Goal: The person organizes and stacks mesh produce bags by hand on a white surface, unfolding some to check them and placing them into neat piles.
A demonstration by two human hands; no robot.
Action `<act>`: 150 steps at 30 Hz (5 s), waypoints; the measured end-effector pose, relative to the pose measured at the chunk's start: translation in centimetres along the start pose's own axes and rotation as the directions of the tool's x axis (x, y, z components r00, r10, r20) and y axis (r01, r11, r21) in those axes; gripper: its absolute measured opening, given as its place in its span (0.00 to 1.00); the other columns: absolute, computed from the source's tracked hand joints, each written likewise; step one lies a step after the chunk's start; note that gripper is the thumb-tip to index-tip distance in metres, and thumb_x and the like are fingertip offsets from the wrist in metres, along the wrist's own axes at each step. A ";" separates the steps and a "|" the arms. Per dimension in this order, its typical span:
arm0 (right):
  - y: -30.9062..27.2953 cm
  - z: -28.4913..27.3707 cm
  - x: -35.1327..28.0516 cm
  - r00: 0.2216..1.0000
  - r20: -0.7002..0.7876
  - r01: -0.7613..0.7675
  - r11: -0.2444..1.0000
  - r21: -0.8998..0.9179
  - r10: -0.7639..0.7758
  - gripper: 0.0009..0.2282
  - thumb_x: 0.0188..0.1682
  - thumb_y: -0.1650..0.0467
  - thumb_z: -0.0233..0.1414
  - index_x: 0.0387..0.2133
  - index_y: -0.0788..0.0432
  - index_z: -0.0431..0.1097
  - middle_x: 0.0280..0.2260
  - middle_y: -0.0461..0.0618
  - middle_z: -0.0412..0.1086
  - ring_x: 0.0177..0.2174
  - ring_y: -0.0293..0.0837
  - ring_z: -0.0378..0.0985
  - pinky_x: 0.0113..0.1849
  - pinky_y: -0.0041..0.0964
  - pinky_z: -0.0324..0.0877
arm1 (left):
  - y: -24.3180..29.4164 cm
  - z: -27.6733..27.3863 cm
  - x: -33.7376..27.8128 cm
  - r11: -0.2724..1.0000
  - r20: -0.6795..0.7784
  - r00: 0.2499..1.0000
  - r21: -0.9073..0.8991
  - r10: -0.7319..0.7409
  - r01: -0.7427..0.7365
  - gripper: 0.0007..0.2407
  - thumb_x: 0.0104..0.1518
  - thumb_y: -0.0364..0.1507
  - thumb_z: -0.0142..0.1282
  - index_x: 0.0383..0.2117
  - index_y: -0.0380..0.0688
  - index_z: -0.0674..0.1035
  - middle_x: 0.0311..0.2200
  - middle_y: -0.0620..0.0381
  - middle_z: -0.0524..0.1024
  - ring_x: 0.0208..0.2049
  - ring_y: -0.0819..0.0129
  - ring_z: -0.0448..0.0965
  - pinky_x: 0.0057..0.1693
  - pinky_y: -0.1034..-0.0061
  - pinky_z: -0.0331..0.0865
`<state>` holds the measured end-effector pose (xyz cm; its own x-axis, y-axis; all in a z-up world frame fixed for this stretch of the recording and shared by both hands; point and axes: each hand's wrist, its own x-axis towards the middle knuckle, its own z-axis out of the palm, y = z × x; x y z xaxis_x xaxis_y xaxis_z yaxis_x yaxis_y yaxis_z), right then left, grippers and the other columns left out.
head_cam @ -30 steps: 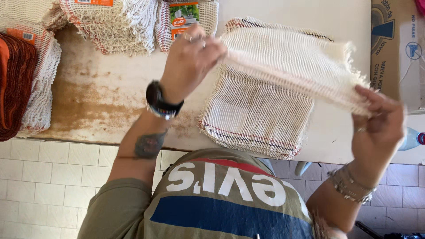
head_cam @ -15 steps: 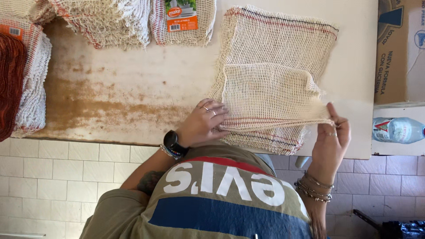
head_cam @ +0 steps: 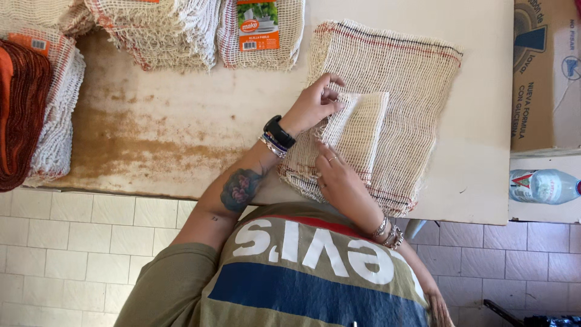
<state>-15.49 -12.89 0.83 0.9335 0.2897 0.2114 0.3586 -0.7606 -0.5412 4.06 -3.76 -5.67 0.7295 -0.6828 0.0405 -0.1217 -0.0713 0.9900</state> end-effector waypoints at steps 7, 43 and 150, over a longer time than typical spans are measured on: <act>0.7 1.3 -1.6 0.988 -0.074 0.091 0.889 -0.450 -0.139 0.07 0.43 0.77 0.46 0.34 0.62 0.68 0.53 0.63 0.69 0.50 0.63 0.76 0.39 0.47 0.78 | 1.3 -0.2 -2.4 0.972 -0.190 0.981 -0.233 -0.050 0.004 0.14 0.55 0.20 0.56 0.46 0.50 0.82 0.40 0.55 0.81 0.35 0.74 0.75 0.44 0.81 0.72; 4.1 -4.8 -5.3 0.821 -0.552 -0.051 0.946 -0.320 -0.142 0.08 0.42 0.85 0.59 0.30 0.65 0.74 0.38 0.58 0.76 0.40 0.59 0.75 0.42 0.51 0.74 | 10.1 -6.9 -8.2 0.933 0.126 0.952 0.199 0.278 -0.299 0.05 0.55 0.24 0.62 0.33 0.48 0.78 0.48 0.54 0.73 0.51 0.60 0.75 0.59 0.66 0.70; 10.8 -1.5 -11.5 0.852 -0.445 -0.370 0.919 -0.137 0.277 0.13 0.47 0.74 0.64 0.44 0.62 0.72 0.41 0.58 0.72 0.43 0.60 0.73 0.44 0.54 0.66 | 9.8 -0.8 -5.9 0.982 0.017 0.983 -0.049 0.184 -0.183 0.14 0.58 0.34 0.64 0.39 0.42 0.71 0.26 0.58 0.70 0.30 0.76 0.70 0.36 0.82 0.72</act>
<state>-22.39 -25.31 -6.23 0.8925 -0.2224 0.3923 -0.0170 -0.8858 -0.4637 -0.88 0.13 3.90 0.6829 -0.6968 0.2194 -0.2202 0.0901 0.9713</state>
